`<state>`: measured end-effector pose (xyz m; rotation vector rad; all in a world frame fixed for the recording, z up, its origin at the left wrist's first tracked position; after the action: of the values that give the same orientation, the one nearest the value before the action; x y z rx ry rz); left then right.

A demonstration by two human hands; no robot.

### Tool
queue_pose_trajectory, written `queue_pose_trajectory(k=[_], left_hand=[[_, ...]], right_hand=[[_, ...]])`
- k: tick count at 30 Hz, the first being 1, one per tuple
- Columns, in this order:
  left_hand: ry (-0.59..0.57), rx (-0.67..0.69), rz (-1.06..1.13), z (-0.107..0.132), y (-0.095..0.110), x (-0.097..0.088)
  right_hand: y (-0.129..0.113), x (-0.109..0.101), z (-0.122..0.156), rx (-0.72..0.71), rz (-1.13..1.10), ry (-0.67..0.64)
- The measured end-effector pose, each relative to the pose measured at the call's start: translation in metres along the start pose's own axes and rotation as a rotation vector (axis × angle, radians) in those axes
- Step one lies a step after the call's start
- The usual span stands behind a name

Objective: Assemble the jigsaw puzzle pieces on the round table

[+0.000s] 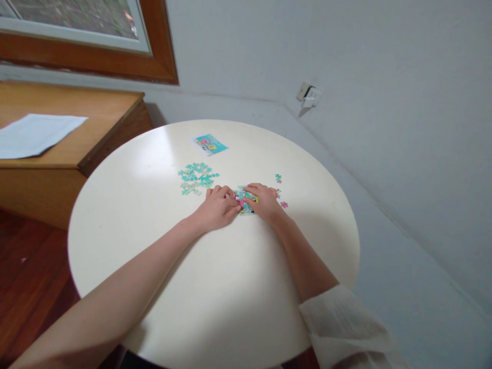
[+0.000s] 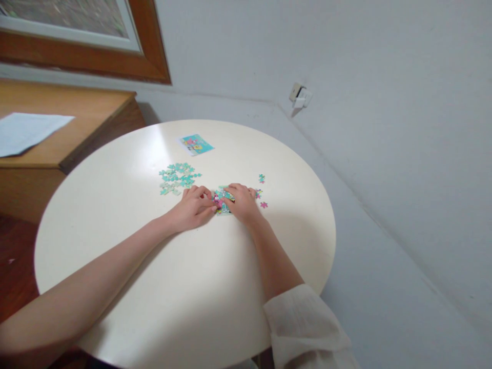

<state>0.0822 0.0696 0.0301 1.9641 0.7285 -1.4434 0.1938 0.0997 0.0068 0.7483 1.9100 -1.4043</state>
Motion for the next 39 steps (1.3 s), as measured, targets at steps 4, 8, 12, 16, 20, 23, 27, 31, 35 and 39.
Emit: queue_pose_trajectory(k=[4, 8, 12, 16, 20, 23, 27, 31, 35, 39], left_hand=[[-0.001, 0.030, -0.001, 0.000, 0.001, 0.000], [0.008, 0.054, 0.002, 0.000, 0.002, -0.001], [-0.007, 0.090, 0.010, 0.000, 0.006, 0.000], [-0.013, 0.125, 0.019, 0.000, 0.010, -0.001], [-0.011, 0.137, 0.028, 0.000, 0.011, -0.001], [-0.012, 0.149, 0.042, 0.001, 0.012, -0.002], [-0.008, 0.168, 0.067, 0.002, 0.014, -0.002], [-0.005, 0.173, 0.074, 0.002, 0.013, -0.002], [0.003, 0.202, 0.077, 0.004, 0.014, 0.001], [0.044, 0.223, 0.047, 0.004, 0.016, -0.001]], right_hand=[[0.000, 0.000, 0.000, -0.004, 0.001, 0.006], [0.000, 0.000, 0.000, -0.004, 0.003, 0.003], [0.000, 0.000, 0.000, 0.002, -0.003, -0.002], [0.000, 0.000, 0.000, 0.004, -0.008, -0.003], [0.000, 0.000, 0.000, 0.006, -0.004, -0.002], [-0.001, -0.001, 0.001, 0.012, -0.007, 0.004], [-0.003, -0.002, 0.002, 0.018, -0.016, 0.009], [-0.005, -0.002, 0.003, 0.011, -0.018, 0.012], [-0.007, -0.001, 0.003, 0.008, -0.012, 0.015], [-0.007, -0.006, 0.002, -0.002, -0.018, 0.035]])
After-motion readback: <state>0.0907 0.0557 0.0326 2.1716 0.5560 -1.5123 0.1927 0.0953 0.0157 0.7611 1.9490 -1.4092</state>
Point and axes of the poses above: each hand's wrist, its own z-axis away from the middle knuckle, its own x-axis out of the palm, y = z × x, the point moved 9 cm from there along -z, towards the middle knuckle, and after that the axes turned 15 degrees about -z, right-handed, at the moved point
